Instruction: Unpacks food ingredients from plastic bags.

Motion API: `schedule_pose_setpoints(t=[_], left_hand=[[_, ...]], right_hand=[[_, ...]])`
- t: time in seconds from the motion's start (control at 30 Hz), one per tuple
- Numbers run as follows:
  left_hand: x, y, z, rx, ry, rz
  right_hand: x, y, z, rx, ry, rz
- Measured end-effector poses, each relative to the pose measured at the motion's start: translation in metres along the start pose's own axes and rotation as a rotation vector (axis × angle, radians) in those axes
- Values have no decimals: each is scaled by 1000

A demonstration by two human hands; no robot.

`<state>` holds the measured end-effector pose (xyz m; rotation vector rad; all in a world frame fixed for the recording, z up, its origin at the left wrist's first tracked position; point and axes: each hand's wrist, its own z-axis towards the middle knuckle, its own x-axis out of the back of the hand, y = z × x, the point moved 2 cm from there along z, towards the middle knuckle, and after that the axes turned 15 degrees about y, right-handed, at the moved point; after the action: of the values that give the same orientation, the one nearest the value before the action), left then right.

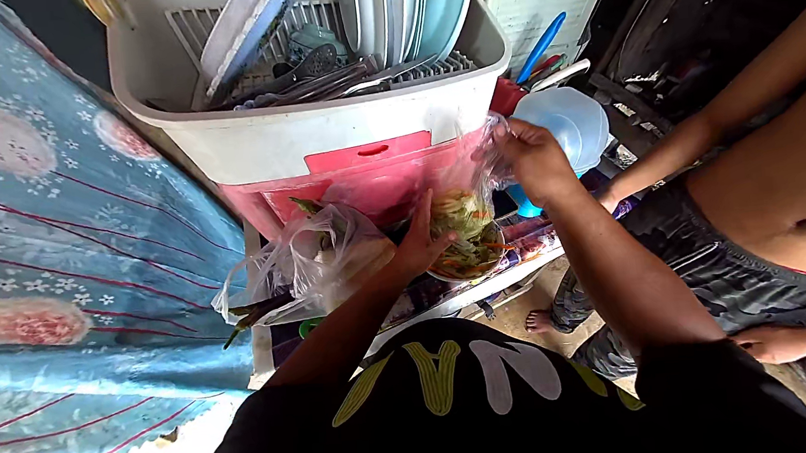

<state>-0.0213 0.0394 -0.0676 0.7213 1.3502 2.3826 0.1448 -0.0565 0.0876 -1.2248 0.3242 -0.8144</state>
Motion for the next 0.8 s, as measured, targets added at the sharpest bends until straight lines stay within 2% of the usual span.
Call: schedule_pose_setpoints(t=[0.23, 0.33, 0.43, 0.53, 0.67, 0.8], left_hand=[[-22, 5, -13, 198, 142, 168], [-28, 2, -12, 183, 241, 177], [-28, 4, -10, 177, 302, 207], [-28, 11, -8, 207, 334, 211], [-28, 12, -6, 25, 439, 196], [-24, 5, -7, -22, 427, 143]], right_hand=[[-2, -14, 14, 154, -44, 39], [0, -12, 18, 255, -55, -15], [7, -17, 25, 283, -55, 47], [7, -20, 26, 338, -164, 4], [15, -23, 31, 366, -159, 126], [25, -22, 31, 421, -132, 215]])
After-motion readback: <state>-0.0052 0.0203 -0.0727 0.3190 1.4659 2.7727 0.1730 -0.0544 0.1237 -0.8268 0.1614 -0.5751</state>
